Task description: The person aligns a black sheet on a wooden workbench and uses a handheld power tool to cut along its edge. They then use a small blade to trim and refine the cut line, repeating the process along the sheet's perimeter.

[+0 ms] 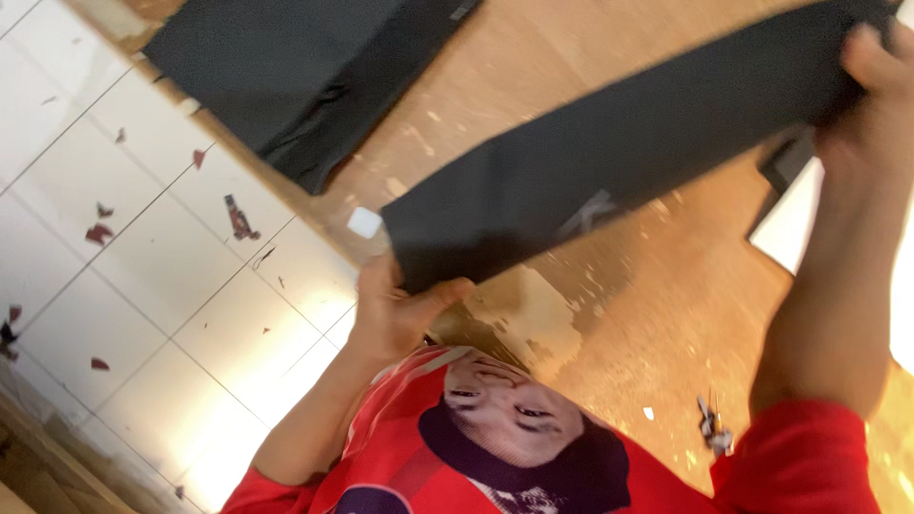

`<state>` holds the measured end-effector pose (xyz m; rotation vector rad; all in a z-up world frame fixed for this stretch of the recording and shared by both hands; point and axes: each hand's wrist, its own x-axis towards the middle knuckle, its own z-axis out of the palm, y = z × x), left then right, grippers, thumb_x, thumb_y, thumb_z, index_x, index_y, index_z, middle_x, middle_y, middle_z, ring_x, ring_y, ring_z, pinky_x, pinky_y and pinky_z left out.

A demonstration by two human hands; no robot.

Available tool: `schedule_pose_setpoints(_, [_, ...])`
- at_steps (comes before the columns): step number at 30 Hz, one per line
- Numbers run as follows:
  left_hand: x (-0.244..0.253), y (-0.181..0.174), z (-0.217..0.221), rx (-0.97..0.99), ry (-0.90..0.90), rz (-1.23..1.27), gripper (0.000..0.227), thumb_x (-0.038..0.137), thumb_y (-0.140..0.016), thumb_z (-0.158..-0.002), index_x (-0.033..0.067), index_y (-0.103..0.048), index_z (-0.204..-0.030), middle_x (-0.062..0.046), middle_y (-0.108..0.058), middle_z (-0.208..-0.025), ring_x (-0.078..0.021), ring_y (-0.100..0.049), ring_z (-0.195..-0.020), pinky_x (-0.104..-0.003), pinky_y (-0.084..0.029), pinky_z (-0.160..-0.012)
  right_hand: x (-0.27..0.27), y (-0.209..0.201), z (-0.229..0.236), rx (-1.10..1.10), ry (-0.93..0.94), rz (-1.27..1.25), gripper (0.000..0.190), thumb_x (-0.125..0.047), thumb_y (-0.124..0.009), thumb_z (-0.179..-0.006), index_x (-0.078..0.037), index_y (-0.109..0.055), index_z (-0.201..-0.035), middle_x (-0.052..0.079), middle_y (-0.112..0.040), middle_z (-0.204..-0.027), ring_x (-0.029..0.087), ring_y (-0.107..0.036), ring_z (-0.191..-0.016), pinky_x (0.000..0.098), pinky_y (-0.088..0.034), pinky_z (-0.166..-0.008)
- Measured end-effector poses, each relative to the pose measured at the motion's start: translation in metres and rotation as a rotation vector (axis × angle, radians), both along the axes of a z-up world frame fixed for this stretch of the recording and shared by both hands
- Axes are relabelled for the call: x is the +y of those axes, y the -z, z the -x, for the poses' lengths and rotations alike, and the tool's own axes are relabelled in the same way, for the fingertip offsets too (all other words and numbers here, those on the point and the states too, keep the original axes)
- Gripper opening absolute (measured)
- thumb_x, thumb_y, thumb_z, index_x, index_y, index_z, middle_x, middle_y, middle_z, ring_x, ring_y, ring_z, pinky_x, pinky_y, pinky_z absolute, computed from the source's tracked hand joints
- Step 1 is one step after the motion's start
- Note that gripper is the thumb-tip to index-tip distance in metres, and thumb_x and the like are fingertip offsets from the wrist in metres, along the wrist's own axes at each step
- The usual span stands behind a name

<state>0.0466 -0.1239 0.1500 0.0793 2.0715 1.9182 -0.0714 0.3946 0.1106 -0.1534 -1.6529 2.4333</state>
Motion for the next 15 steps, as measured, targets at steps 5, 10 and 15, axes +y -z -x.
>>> schedule_pose_setpoints(5, [-0.022, -0.011, 0.010, 0.151, -0.001, -0.143, 0.025, 0.010, -0.081, -0.091, -0.0022, -0.068, -0.109, -0.001, -0.072, -0.095, -0.0092, -0.061, -0.087, -0.025, -0.054, -0.078, -0.044, -0.037, -0.007, 0.072, 0.049, -0.215, 0.033, -0.021, -0.076, -0.096, -0.006, -0.070, -0.124, 0.010, -0.074, -0.124, 0.026, -0.073, -0.123, 0.0441, -0.052, -0.117])
schedule_pose_setpoints(10, [-0.040, -0.028, 0.030, -0.003, -0.148, -0.373, 0.031, 0.009, -0.081, -0.091, -0.0031, -0.068, -0.117, -0.004, -0.073, -0.108, -0.0109, -0.065, -0.097, -0.026, -0.055, -0.087, -0.079, -0.064, 0.008, 0.047, 0.192, -0.285, 0.031, -0.022, -0.081, -0.095, -0.005, -0.070, -0.119, 0.011, -0.074, -0.117, 0.027, -0.073, -0.115, 0.0457, -0.053, -0.117])
schedule_pose_setpoints(15, [-0.072, -0.014, 0.038, -0.182, -0.309, -0.549, 0.047, 0.011, -0.083, -0.083, -0.0029, -0.065, -0.124, -0.008, -0.074, -0.113, -0.0167, -0.068, -0.101, -0.033, -0.057, -0.092, -0.130, -0.092, 0.048, -0.091, 0.264, -0.367, 0.036, -0.020, -0.081, -0.089, -0.005, -0.069, -0.119, 0.012, -0.074, -0.113, 0.029, -0.075, -0.106, 0.0470, -0.058, -0.106])
